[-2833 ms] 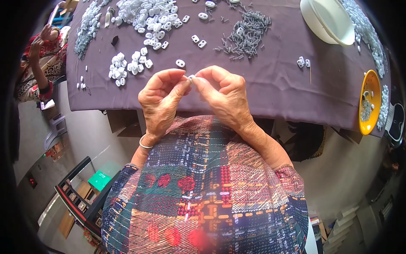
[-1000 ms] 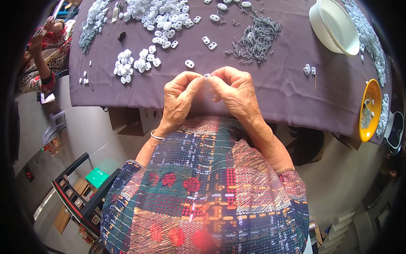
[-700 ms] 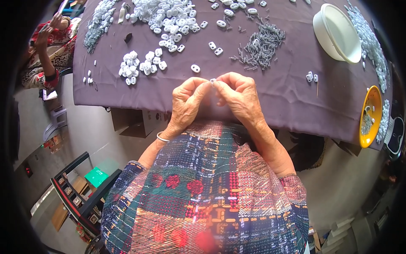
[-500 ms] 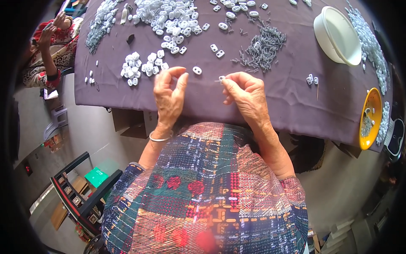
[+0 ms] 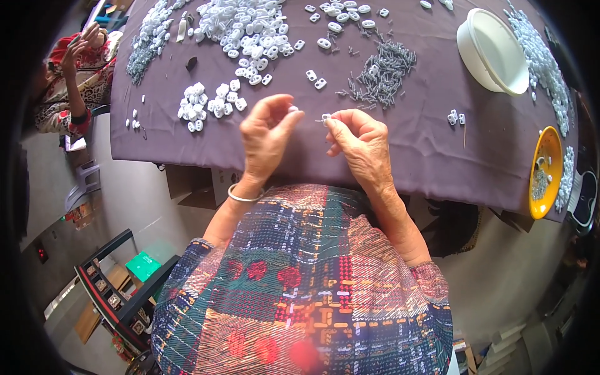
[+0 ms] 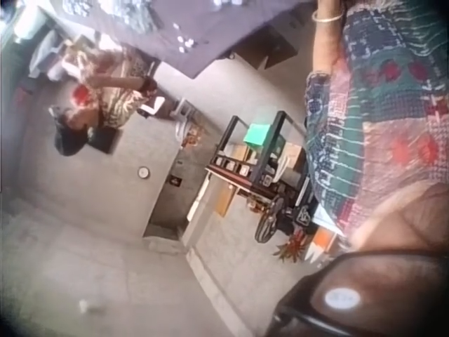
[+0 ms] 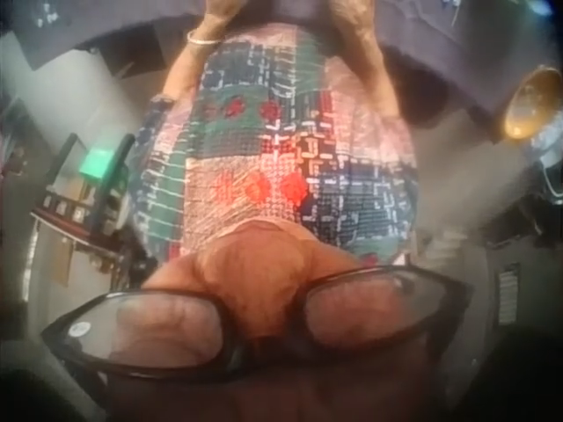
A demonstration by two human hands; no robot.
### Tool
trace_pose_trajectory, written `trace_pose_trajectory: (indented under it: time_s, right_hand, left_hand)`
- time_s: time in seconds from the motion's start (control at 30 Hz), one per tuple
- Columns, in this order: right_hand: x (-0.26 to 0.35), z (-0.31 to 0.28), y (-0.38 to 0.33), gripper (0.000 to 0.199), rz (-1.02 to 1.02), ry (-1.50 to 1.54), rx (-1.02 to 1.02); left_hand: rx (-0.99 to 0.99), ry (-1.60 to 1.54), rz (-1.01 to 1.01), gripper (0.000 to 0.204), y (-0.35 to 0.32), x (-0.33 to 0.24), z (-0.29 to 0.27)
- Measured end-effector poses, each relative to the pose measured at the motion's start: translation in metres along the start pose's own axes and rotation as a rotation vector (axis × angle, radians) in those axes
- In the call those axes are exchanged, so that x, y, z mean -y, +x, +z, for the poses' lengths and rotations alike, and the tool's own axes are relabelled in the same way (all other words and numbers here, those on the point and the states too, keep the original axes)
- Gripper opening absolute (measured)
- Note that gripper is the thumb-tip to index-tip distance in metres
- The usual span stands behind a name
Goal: The person assembles plastic cord locks by picking up plastic components and small springs from the table and fitting the parts together by hand.
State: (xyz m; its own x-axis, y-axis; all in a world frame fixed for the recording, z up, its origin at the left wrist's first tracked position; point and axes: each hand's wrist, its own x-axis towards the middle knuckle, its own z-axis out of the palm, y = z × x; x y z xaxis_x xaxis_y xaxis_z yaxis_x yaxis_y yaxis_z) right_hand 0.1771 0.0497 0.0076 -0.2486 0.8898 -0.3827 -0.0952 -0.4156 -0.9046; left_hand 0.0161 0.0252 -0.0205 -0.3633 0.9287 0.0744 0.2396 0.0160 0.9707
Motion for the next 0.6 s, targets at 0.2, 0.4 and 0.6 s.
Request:
trace_pose_trajectory:
  time_s: [0.2,0.4,0.6]
  right_hand:
    - [-0.002,-0.002,-0.003,0.014,-0.018,0.057,-0.004]
    - [-0.008,-0.001,-0.003,0.014,0.013,0.099,0.013]
    - [-0.006,-0.004,0.001,0.014,0.060,0.225,0.030]
  left_hand:
    - [0.179,-0.848,-0.777,0.020,0.001,-0.014,-0.031]
    - [0.203,-0.721,-0.729,0.014,-0.013,-0.026,-0.035]
    - [0.114,-0.712,-0.606,0.017,-0.011,-0.026,-0.031]
